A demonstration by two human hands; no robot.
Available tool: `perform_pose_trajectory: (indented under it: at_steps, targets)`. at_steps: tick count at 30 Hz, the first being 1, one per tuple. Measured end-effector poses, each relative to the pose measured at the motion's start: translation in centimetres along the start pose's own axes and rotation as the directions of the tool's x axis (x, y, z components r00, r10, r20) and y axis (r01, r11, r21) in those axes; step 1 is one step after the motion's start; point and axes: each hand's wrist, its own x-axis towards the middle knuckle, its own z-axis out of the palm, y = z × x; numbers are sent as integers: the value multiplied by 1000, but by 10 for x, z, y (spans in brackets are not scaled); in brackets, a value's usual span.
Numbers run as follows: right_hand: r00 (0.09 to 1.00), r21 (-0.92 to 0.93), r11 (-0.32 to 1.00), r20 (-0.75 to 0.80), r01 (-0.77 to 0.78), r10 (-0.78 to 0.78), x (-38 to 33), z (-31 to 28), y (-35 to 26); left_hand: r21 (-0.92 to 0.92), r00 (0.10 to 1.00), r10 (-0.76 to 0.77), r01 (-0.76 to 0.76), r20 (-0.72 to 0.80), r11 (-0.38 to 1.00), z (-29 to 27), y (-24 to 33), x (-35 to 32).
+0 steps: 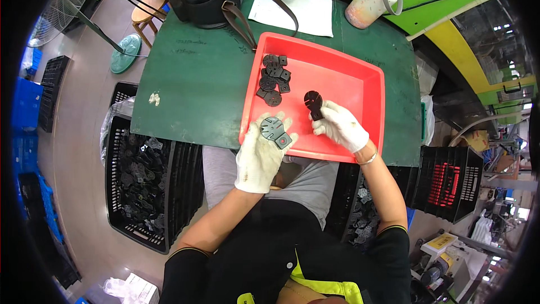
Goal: The person sorts black plastic components by hand, transferring them from a red tray into a black crate.
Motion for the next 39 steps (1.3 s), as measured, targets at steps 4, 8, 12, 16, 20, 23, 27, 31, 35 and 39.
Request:
perform_pose_trajectory:
  at_steps: [4,8,12,16,20,23,27,31,35,39]
  targets:
    - [996,211,977,92,-33,14,-11,20,-7,-17,1000,0,0,3,1000,-2,-2,3]
    - [993,203,978,114,-55,33,-13,36,-12,-34,1000,28,-28,0,999,-3,-5,4]
    - [984,281,952,162,-120,76,-11,47,-12,-94,999,49,-49,-2,994,-7,-7,7]
    - [999,139,990,42,-24,18,-15,54,-8,-126,999,40,-39,9,991,-10,-7,6]
    - [999,2,999,-10,34,-34,-19,55,-7,-99,999,41,-39,10,994,-6,-6,3]
    - [984,-259,961,-120,95,-129,-24,65,-8,-54,999,43,-43,1,998,-4,-4,1]
    - [952,-416,896,-178,155,-248,-34,67,3,-35,999,46,-46,6,998,-4,-4,0]
    - [835,-748,628,-193,215,-516,-44,67,7,-22,999,44,-43,28,999,-7,-5,3]
    - [741,-962,154,66,225,-668,-80,74,-3,34,998,59,-60,38,998,-8,-4,2]
    - [830,-574,819,-466,-19,-307,-158,19,62,64,998,62,-64,28,996,-3,-6,2]
